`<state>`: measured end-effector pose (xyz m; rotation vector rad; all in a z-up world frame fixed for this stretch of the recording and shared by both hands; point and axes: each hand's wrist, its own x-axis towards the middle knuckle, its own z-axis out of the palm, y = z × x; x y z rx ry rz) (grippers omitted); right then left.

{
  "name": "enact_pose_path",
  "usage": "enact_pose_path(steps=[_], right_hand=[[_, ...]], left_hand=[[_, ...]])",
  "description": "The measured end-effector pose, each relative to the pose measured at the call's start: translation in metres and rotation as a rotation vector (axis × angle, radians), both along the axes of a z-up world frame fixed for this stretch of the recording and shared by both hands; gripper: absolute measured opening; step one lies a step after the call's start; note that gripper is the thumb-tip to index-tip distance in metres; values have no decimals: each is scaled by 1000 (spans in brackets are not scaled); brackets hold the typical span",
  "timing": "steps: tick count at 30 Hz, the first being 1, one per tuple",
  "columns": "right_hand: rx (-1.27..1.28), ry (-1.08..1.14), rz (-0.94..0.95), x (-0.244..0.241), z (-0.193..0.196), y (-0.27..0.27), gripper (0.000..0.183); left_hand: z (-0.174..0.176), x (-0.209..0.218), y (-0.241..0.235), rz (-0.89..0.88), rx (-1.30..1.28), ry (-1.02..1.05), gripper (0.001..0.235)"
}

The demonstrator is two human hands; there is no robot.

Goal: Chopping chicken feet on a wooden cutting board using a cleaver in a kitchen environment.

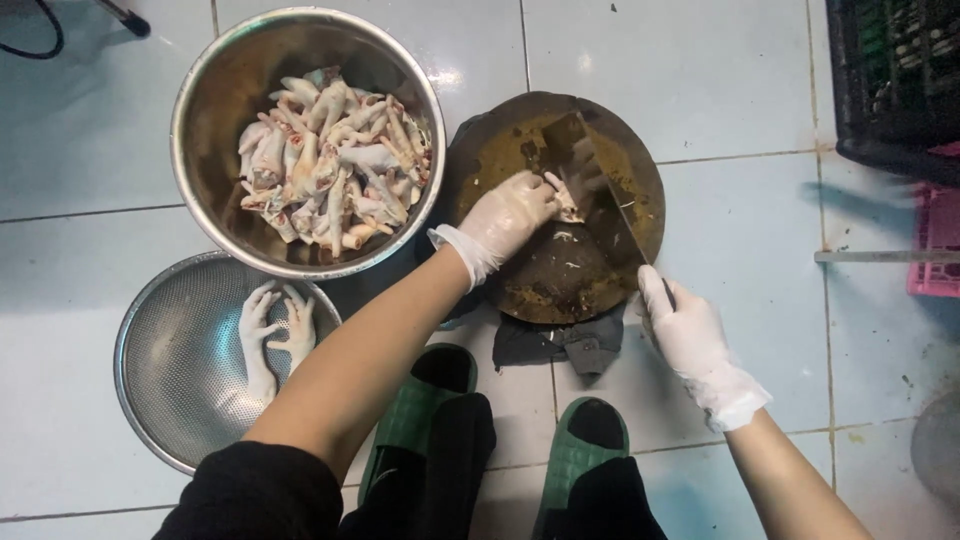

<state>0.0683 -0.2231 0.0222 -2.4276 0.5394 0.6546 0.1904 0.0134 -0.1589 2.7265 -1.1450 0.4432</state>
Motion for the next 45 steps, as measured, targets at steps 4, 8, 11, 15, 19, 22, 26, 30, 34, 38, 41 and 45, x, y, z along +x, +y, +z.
enact_pose_path(steps=[4, 8, 11, 15, 19, 22, 26, 30, 34, 38, 41, 45], right_hand=[[-46, 55, 2, -2, 28, 15, 67], [-151, 71, 42, -18, 22, 6, 56], [-93, 57, 24, -20, 14, 0, 54], [-127, 79, 73, -15, 10, 1, 54], [-188, 101, 96, -16, 6, 0, 59], [-123, 131, 72, 0, 29, 25, 63], [28, 36, 75, 35, 24, 42, 69], [79, -11, 68, 41, 31, 43, 68], [73, 128, 23, -7, 48, 30, 80], [70, 153, -60, -33, 30, 23, 75], [36, 154, 52, 4, 54, 38, 74], [73, 39, 79, 23, 29, 39, 71]], left_hand=[[41, -7, 1, 88, 196, -159, 15], [34, -9, 2, 102, 179, -100, 14], [8, 2, 3, -4, -16, -21, 17], [31, -4, 3, 21, 58, -50, 21], [14, -6, 0, -4, -37, -4, 21], [24, -2, 2, -35, 8, -87, 23], [13, 2, -2, -56, 98, -179, 21], [35, -18, -10, 227, 571, -722, 23], [21, -8, -11, 140, 474, -629, 24], [26, -20, -15, 191, 428, -665, 25], [26, -16, -21, 221, 432, -686, 33], [29, -18, -14, 239, 435, -655, 29]])
